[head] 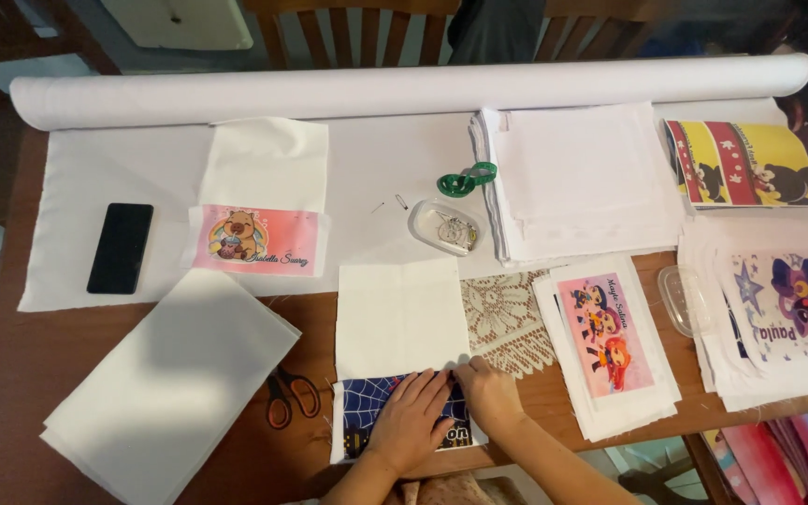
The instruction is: Aligning and pinning small printed fabric pieces onto a larger white fabric roll for preparation.
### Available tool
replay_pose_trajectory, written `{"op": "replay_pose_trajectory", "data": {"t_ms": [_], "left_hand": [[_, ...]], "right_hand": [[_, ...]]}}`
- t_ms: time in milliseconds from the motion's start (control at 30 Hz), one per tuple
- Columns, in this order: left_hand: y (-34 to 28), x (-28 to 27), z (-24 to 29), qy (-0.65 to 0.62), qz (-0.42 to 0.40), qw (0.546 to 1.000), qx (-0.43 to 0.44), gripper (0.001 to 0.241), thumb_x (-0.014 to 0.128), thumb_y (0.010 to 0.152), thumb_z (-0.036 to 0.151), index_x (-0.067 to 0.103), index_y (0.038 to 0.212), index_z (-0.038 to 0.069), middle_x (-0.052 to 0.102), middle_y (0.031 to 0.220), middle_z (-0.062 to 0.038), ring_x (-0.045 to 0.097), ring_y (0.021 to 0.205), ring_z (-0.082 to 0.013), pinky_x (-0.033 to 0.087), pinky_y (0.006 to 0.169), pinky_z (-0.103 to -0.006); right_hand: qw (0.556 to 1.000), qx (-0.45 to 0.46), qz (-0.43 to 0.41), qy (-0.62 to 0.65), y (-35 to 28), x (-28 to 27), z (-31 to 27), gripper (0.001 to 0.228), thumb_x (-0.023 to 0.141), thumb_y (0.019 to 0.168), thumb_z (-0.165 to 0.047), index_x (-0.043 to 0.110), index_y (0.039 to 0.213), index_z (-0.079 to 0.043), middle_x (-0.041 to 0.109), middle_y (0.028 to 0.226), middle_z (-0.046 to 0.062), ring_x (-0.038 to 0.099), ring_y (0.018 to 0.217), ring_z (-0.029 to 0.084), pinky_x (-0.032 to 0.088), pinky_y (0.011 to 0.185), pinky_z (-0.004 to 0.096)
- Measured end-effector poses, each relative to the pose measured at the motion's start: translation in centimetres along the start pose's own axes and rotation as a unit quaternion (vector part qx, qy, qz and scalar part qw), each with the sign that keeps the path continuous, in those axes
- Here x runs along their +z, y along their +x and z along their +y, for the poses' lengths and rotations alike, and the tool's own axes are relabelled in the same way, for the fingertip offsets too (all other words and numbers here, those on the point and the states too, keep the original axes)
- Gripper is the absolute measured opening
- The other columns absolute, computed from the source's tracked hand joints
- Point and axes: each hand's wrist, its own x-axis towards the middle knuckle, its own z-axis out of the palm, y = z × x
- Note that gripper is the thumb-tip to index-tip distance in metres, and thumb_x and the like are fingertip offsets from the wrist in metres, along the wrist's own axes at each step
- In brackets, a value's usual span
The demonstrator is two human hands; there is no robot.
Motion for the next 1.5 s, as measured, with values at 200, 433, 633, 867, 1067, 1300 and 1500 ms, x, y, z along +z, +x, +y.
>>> {"op": "replay_pose_trajectory", "data": {"t_ms": [200, 433, 633, 867, 1067, 1300, 1500], "left_hand": [[0.0, 0.3, -0.1, 0.004, 0.002, 1.000, -0.004, 0.062, 0.039, 0.108, 0.045, 0.042, 0.154, 0.004, 0.041, 0.159, -0.013, 0.031, 0.148, -0.0315, 0.014, 0.124, -0.0484], [-0.2, 0.8, -0.3, 0.019, 0.016, 1.000, 0.003, 0.062, 0.039, 0.108, 0.045, 0.043, 0.154, 0.004, 0.041, 0.160, -0.012, 0.031, 0.148, -0.0312, 0.015, 0.124, -0.0483], [-0.1, 0.5, -0.2, 0.018, 0.030, 0.999, 0.008, 0.059, 0.042, 0.108, 0.043, 0.046, 0.151, 0.003, 0.042, 0.159, -0.013, 0.033, 0.147, -0.0315, 0.018, 0.124, -0.0483], [0.0, 0.7, -0.2, 0.013, 0.007, 1.000, -0.002, 0.061, 0.040, 0.108, 0.045, 0.044, 0.153, 0.004, 0.041, 0.160, -0.012, 0.030, 0.148, -0.0306, 0.016, 0.124, -0.0479], [-0.1, 0.7, -0.3, 0.031, 0.018, 0.999, 0.006, 0.062, 0.041, 0.107, 0.045, 0.043, 0.154, 0.005, 0.044, 0.158, -0.012, 0.031, 0.148, -0.0302, 0.016, 0.124, -0.0471], [0.0, 0.1, -0.2, 0.020, -0.012, 1.000, -0.007, 0.062, 0.037, 0.108, 0.045, 0.040, 0.155, 0.005, 0.039, 0.160, -0.012, 0.029, 0.149, -0.0299, 0.014, 0.124, -0.0473], [0.0, 0.2, -0.3, 0.013, 0.030, 0.999, 0.003, 0.059, 0.044, 0.107, 0.043, 0.047, 0.151, 0.004, 0.046, 0.156, -0.013, 0.035, 0.146, -0.0307, 0.019, 0.123, -0.0481]], "right_hand": [[0.997, -0.001, 0.053, -0.062, 1.0, -1.9, -1.3, 0.007, 0.071, 0.087, -0.010, 0.070, 0.089, -0.017, 0.056, 0.077, 0.004, 0.058, 0.060, 0.020, 0.045, 0.034, 0.031], [0.999, 0.007, 0.023, -0.039, 0.5, -0.5, -0.4, 0.013, 0.070, 0.083, -0.006, 0.073, 0.091, -0.015, 0.059, 0.082, 0.007, 0.061, 0.066, 0.024, 0.049, 0.038, 0.034], [1.000, 0.008, 0.017, -0.022, 0.4, -1.2, -0.7, 0.023, 0.069, 0.083, 0.001, 0.076, 0.100, -0.013, 0.058, 0.090, 0.008, 0.061, 0.076, 0.026, 0.055, 0.041, 0.035], [0.999, 0.013, 0.003, -0.036, -0.1, -0.3, -0.3, 0.031, 0.063, 0.080, 0.005, 0.075, 0.100, -0.015, 0.058, 0.080, 0.009, 0.060, 0.070, 0.027, 0.052, 0.046, 0.038], [0.998, 0.015, -0.010, -0.061, -0.2, 0.6, -0.6, 0.023, 0.060, 0.073, 0.013, 0.067, 0.079, -0.008, 0.058, 0.076, 0.009, 0.057, 0.061, 0.022, 0.050, 0.042, 0.032], [0.999, 0.012, -0.011, -0.042, -0.4, 1.1, -0.1, 0.028, 0.061, 0.068, 0.016, 0.065, 0.080, -0.009, 0.058, 0.079, 0.008, 0.056, 0.062, 0.023, 0.049, 0.042, 0.033], [1.000, -0.010, 0.004, 0.001, 0.5, -0.8, -0.8, 0.015, 0.065, 0.086, 0.002, 0.070, 0.093, -0.010, 0.061, 0.077, 0.007, 0.060, 0.062, 0.024, 0.053, 0.049, 0.037]]}}
